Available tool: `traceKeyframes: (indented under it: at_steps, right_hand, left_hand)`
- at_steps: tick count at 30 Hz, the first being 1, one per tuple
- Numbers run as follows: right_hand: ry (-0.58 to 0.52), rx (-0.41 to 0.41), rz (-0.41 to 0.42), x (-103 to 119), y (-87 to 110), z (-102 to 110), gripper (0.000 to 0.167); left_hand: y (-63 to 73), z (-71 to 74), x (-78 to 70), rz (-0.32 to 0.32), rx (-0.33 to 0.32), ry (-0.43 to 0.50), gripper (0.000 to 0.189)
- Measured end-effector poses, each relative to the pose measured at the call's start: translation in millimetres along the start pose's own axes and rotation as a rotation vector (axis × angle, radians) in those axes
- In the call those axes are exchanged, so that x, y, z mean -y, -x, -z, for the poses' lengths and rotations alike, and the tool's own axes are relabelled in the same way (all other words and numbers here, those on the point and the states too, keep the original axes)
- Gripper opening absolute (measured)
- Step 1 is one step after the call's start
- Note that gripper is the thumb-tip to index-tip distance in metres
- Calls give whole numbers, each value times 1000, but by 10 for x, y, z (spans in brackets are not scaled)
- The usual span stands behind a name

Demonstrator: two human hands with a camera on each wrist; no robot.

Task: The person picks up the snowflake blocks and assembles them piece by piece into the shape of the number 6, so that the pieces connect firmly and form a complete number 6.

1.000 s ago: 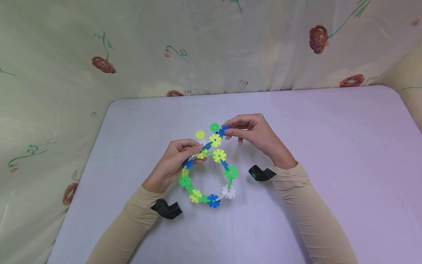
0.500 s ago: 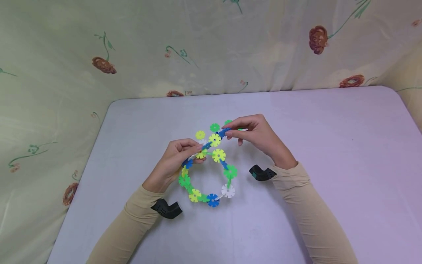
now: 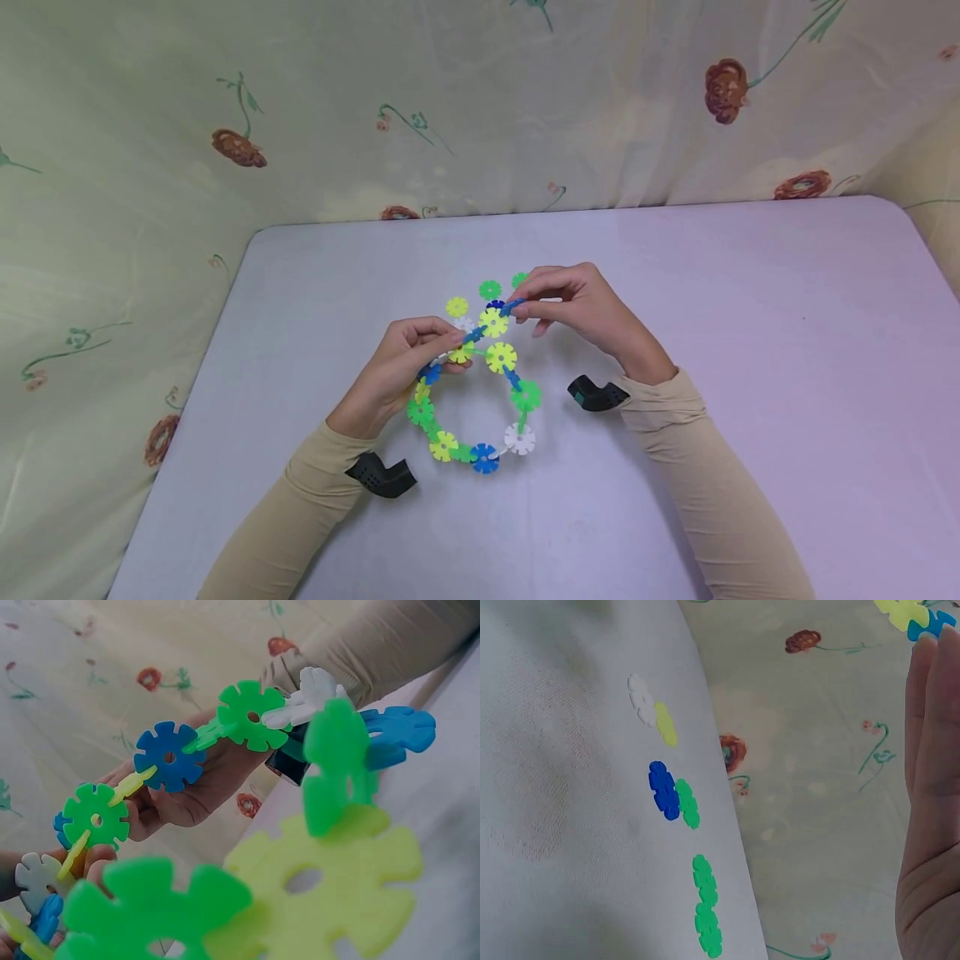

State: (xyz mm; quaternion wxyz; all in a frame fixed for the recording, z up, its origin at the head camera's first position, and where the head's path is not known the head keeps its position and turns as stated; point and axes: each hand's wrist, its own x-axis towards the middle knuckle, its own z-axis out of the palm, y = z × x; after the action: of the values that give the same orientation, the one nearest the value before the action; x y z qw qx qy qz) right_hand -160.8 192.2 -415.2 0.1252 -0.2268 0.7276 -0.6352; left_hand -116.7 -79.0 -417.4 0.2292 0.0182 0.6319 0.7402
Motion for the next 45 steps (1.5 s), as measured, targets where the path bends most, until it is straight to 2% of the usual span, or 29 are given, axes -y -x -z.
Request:
traceKeyframes:
  at_steps: [7,15,19,21,25,27,32,37,40,45]
  right_hand:
    - [-52,3,24,-12,9,-5,7]
    - [-47,4,55,-27,-4,-58,7]
    - [-28,7,59,-28,-20,-60,9]
    - [-24,12,42,-28,-31,-70,19]
    - [-36,28,-8,-25,-48,-100,50]
    - [-27,33,-43,-11,-45,-110,58]
    - [84,21,-106,-7,-30,-89,49]
    - [189,-16,-127,-15,-28,-72,33]
    - [200,-16,-133,-3,-26,-67,28]
    - [212,30,-137,2,-20,-55,27]
  left_hand:
    - [4,-26,-2,-13,-15,-16,12]
    - [8,-49,6,5,-9,-36,16]
    - [2,-43,3,-11,-38,-21,14]
    - [4,-34,3,-31,-56,-5,15]
    - [9,-18,10,-77,-100,18,18]
    - [8,-7,17,-106,-126,29,19]
    - [-4,27,21,-174,-196,61,18]
    - [-19,43,26,-179,-235,65,15]
    - [-25,52,30,-165,-235,26,15]
    - [-30,90,0,-157,-257,-101,20]
